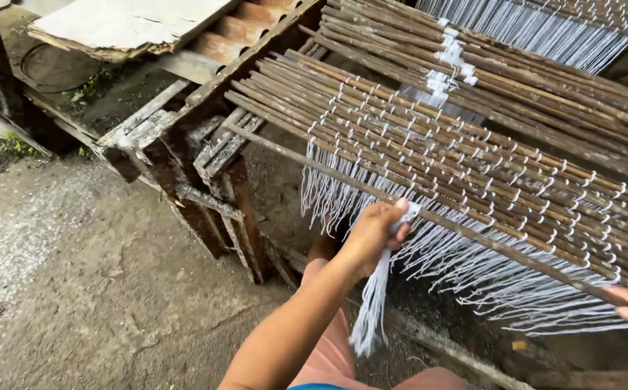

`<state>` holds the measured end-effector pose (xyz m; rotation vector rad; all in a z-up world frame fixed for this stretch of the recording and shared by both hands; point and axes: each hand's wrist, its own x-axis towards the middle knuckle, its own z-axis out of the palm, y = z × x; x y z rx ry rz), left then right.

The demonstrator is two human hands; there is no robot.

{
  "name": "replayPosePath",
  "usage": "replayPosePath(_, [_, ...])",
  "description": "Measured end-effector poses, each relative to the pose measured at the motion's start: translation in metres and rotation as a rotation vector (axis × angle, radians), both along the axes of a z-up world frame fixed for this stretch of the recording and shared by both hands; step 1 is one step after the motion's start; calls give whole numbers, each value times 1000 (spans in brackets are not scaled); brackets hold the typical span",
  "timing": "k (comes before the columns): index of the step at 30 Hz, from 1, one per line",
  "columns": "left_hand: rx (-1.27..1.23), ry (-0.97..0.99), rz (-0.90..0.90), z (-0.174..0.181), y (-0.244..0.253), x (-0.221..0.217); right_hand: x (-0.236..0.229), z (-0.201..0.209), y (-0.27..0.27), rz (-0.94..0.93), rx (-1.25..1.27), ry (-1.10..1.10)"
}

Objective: Tying white threads onto a wooden loom frame in a repetitive sequence.

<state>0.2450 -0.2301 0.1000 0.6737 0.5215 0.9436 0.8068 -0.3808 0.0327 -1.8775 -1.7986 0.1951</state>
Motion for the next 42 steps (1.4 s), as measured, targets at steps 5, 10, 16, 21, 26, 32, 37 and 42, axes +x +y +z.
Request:
replayPosePath(5, [-6,206,158,-44,40,2,-196,91,-9,-12,240,-238])
replayPosePath(10, [749,1187,176,-107,74,-40,-237,68,4,-192,437,-547])
replayPosePath(16, [210,99,410,-101,73,-18,-220,38,18,-230,747,-37])
replayPosePath(21, [297,141,324,-80,48,11,-214,31,27,-194,805,38])
replayPosePath(26, [374,369,187,-23,-22,74,-216,32,27,-195,783,93])
replayPosePath(32, [444,277,215,-60,-24,99,-236,55,20,-140,762,132])
replayPosePath(37, [475,167,364,-87,-19,89,-319,62,14,-45,783,116])
replayPosePath(42, [596,185,299,-96,-20,84,-378,30,61,4,419,730])
